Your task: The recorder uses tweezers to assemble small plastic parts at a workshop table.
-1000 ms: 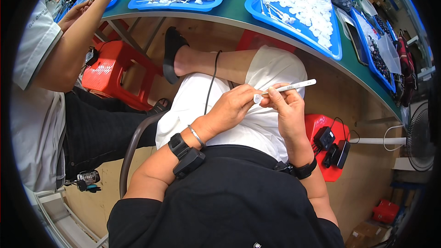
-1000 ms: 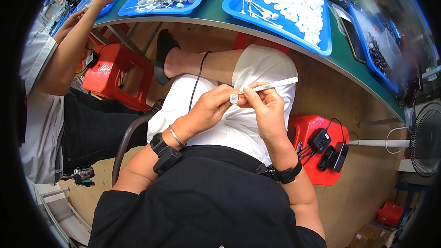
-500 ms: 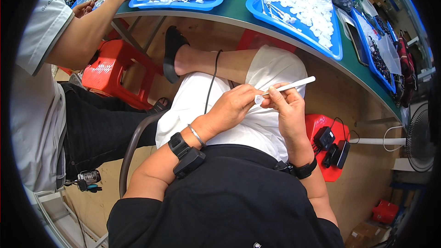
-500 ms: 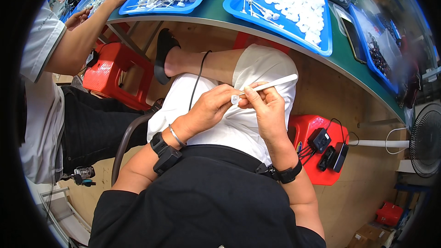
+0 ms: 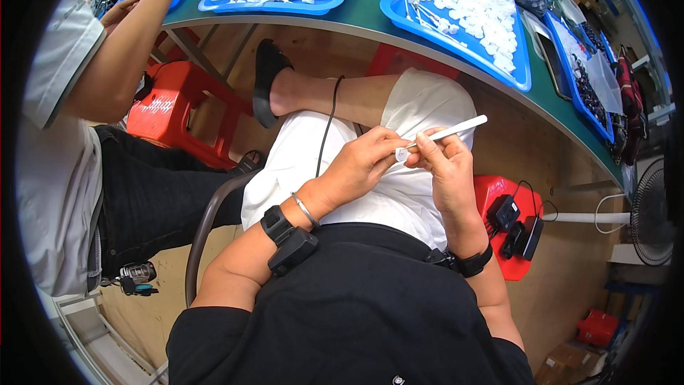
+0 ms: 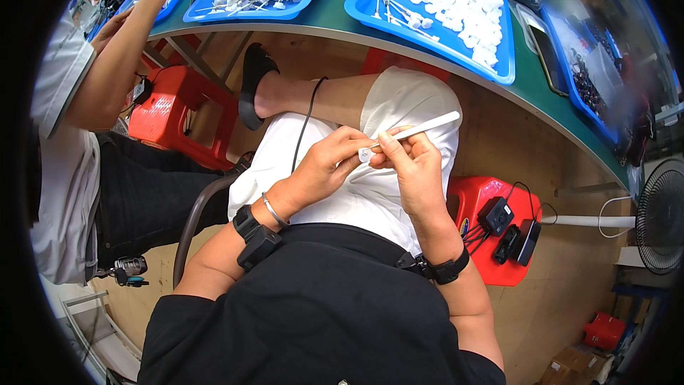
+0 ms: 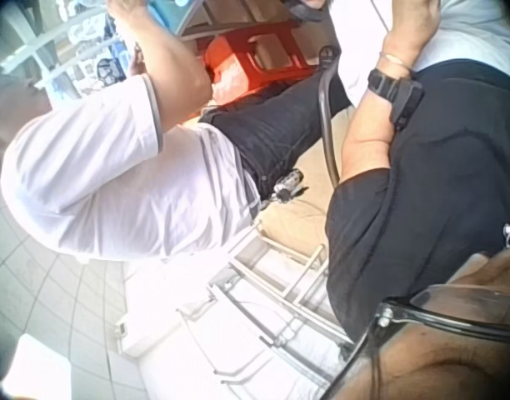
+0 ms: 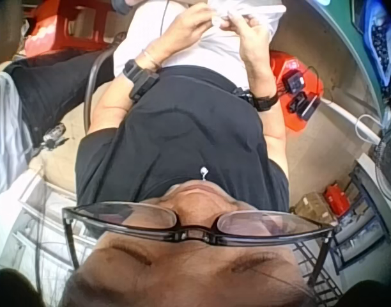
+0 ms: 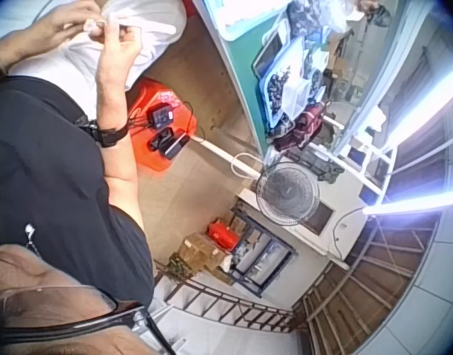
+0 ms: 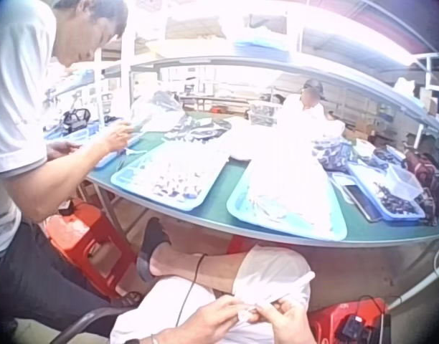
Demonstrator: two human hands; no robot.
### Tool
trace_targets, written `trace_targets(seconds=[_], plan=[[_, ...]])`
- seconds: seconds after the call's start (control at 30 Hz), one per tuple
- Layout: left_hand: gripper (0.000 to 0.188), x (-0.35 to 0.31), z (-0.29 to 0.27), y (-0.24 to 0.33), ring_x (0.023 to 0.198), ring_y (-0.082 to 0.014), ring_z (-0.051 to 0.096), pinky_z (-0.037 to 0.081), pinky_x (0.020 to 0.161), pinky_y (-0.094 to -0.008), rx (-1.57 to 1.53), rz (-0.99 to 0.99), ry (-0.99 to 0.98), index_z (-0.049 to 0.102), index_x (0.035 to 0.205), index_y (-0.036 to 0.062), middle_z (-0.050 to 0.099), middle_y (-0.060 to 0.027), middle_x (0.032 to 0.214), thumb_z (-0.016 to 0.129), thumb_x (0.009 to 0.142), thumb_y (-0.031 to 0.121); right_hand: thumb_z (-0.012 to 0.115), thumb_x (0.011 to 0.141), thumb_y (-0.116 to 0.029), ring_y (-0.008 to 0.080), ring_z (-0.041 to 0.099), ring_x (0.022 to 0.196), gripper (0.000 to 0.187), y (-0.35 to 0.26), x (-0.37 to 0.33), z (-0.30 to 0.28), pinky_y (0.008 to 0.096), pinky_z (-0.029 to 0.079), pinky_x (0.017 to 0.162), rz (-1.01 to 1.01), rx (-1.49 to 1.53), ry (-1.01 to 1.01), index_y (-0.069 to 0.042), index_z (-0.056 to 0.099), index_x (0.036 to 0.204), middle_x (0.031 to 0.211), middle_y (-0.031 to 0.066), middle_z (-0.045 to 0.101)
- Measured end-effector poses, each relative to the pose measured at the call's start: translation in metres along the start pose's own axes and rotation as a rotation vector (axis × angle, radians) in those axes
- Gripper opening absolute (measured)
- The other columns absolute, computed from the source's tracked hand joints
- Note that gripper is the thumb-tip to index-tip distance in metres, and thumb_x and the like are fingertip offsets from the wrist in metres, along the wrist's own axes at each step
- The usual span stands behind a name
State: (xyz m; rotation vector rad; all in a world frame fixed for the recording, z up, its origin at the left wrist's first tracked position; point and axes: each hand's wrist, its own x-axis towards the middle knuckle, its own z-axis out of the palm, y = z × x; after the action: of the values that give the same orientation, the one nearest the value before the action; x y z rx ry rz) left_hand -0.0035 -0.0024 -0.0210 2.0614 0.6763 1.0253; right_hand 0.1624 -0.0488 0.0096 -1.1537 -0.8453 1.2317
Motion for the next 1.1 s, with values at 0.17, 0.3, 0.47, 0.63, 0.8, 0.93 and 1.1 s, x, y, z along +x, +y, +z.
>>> trace_targets(seconds=[0.17,0.3,0.47,0.63,0.8,0.93,1.1], plan=[[0.021,0.002,-0.003,-0.007,0.084,-0.0241,0.063,0.051,0.071,-0.0304,-0.078,-0.001,0.059,0.067,0.104,0.0019,0.062,-0.0107,0.097,0.065,0.083,-0.002,0.062,0.092,-0.012,0.0134,0.064,0.069,0.017,0.001,0.005,0.003,0.0265,0.054,0.067,-0.014,-0.003,0.024,0.002,0.058,0.100,0.083,0.0102,0.066],[0.021,0.004,-0.006,-0.011,0.084,-0.0261,0.063,0.051,0.071,-0.0318,-0.079,0.059,0.080,0.066,0.104,0.0018,0.062,-0.0115,0.097,0.064,0.083,-0.002,0.061,0.093,-0.012,0.0138,0.064,0.069,0.016,0.003,0.006,0.006,0.0262,0.053,0.066,-0.049,-0.034,0.039,0.002,0.057,0.099,0.084,0.0105,0.066],[0.021,-0.002,0.001,-0.021,0.089,-0.0270,0.062,0.050,0.075,-0.0329,-0.125,-0.021,0.098,0.065,0.106,0.0029,0.061,-0.0115,0.097,0.063,0.085,-0.001,0.059,0.093,-0.011,0.0163,0.063,0.073,0.013,0.006,0.005,0.002,0.0301,0.053,0.070,-0.119,-0.034,0.070,-0.001,0.055,0.101,0.087,0.0085,0.062],[0.019,-0.007,-0.004,-0.025,0.083,-0.0196,0.060,0.048,0.072,-0.0292,-0.166,-0.114,0.095,0.067,0.108,0.0032,0.063,-0.0086,0.096,0.060,0.091,0.006,0.059,0.094,-0.011,0.0160,0.063,0.075,0.011,0.014,0.008,-0.009,0.0300,0.053,0.072,-0.127,0.062,0.090,-0.004,0.055,0.102,0.088,0.0074,0.061],[0.019,-0.008,-0.017,-0.043,0.079,-0.0169,0.057,0.045,0.070,-0.0265,-0.251,-0.333,0.213,0.068,0.105,0.0030,0.062,-0.0055,0.091,0.062,0.092,0.015,0.058,0.094,-0.011,0.0159,0.062,0.073,0.010,0.034,0.023,-0.025,0.0297,0.053,0.070,-0.052,0.071,0.125,-0.006,0.054,0.101,0.086,0.0068,0.061],[0.020,-0.013,-0.020,-0.074,0.094,-0.0182,0.057,0.046,0.080,-0.0288,-0.176,-0.395,0.244,0.068,0.106,0.0041,0.064,-0.0060,0.101,0.063,0.091,0.017,0.058,0.092,-0.007,0.0155,0.062,0.072,0.008,0.044,0.028,-0.030,0.0296,0.052,0.070,0.013,0.114,0.111,-0.003,0.055,0.099,0.084,0.0075,0.062],[0.022,-0.015,-0.017,-0.105,0.107,-0.0232,0.053,0.045,0.089,-0.0313,-0.114,-0.369,0.267,0.066,0.106,0.0031,0.059,-0.0099,0.117,0.063,0.091,0.019,0.061,0.088,-0.006,0.0174,0.063,0.072,0.010,0.049,0.039,-0.021,0.0307,0.053,0.069,0.049,0.051,0.006,-0.002,0.057,0.096,0.084,0.0086,0.063]])
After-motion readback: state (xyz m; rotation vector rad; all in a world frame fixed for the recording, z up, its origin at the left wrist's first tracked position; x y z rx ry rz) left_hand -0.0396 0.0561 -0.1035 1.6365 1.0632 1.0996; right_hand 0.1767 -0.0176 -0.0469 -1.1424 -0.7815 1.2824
